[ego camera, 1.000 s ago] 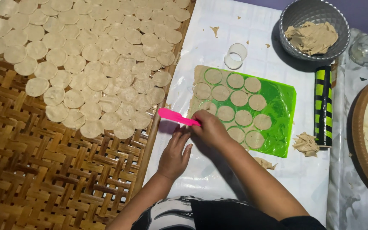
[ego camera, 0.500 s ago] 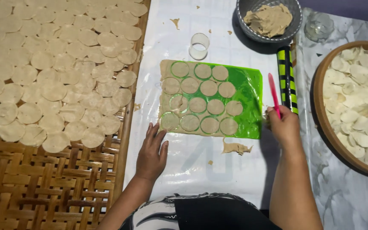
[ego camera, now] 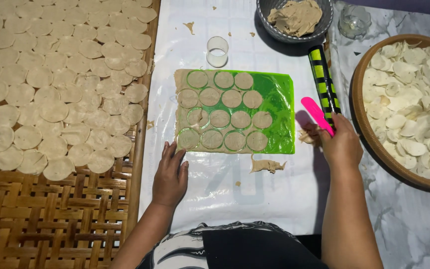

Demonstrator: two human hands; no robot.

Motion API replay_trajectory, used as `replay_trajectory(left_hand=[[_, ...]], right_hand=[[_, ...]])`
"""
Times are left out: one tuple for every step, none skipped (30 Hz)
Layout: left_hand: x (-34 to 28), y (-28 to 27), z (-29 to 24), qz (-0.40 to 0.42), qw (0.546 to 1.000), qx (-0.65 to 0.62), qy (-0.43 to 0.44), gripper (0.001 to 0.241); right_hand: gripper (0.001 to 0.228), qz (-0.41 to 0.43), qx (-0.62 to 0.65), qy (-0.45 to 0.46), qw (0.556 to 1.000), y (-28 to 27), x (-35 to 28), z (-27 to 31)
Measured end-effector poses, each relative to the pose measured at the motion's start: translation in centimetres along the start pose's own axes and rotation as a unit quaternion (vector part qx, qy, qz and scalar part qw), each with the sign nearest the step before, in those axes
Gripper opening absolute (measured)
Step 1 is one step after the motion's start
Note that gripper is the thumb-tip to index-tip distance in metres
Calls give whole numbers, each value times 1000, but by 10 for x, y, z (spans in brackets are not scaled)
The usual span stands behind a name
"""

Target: Cutting circular shapes out of a sheet of dough using a cutter and transferring them to a drying tray.

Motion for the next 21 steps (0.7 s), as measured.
replay_trajectory(left_hand=[[0,0,0,0,1000,0,1,37],[-1,0,0,0,1000,0,-3,36],[0,0,0,0,1000,0,-6,36],[0,0,0,0,1000,1,-5,36],[0,1,0,-3,1000,1,-5,36],[-1,1,0,-5,1000,1,-4,36],[0,1,0,-7,1000,2,-5,36],[0,1,1,-10,1000,3,-2,36],[0,1,1,-11,1000,3,-1,36],[-1,1,1,-11,1000,2,-2,36],[-1,0,0,-12,1000,3,-1,36],[0,0,-1,-14,1000,4,0,37],[-1,0,-1,-13,1000,4,1,37],[-1,1,-1,-11,1000,7,-1,36],[0,1,0,-9,1000,10,-3,36],[-1,2,-1,-8,1000,10,-3,36],[-2,2,0,-11,1000,7,-2,36],[-2,2,1,-14,1000,5,-1,36],[-2,2,3,-16,1000,6,-1,36],[-2,3,5,-19,1000,6,4,36],[-3,5,6,-22,1000,3,10,36]], right_hand=[[48,-1,0,0,1000,-15,-2,24],[42,86,38,92,991,-25,-3,42],[38,170,75,183,966,-35,-6,60],[38,169,75,183,966,-29,-17,63],[34,179,24,151,972,-23,-27,68],[30,189,-28,119,974,-16,-38,74],[30,188,-27,118,975,-13,-42,80],[30,205,-59,102,972,-9,-46,87],[31,222,-92,87,967,-5,-52,94],[31,222,-92,87,967,-6,-51,102],[32,222,-92,77,968,-8,-51,111],[32,222,-92,67,968,-9,-50,119],[32,222,-91,67,968,1,-49,114],[32,195,-108,53,973,9,-47,111],[32,167,-126,39,977,17,-45,108],[32,168,-126,40,977,11,-44,110],[34,166,-116,34,979,6,-42,115],[35,164,-106,28,980,1,-39,119],[35,163,-104,26,981,-4,-38,125],[33,200,-106,40,973,-6,-38,130],[31,239,-109,55,963,-8,-39,135]])
Point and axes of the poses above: each hand's wrist, its own x-axis towards the middle knuckle, its own y-axis out of the palm, z = x × y, the point moved 3 cm from there along x, towards the middle knuckle, and after that the axes turned 13 degrees about z, right-handed, at the moved point
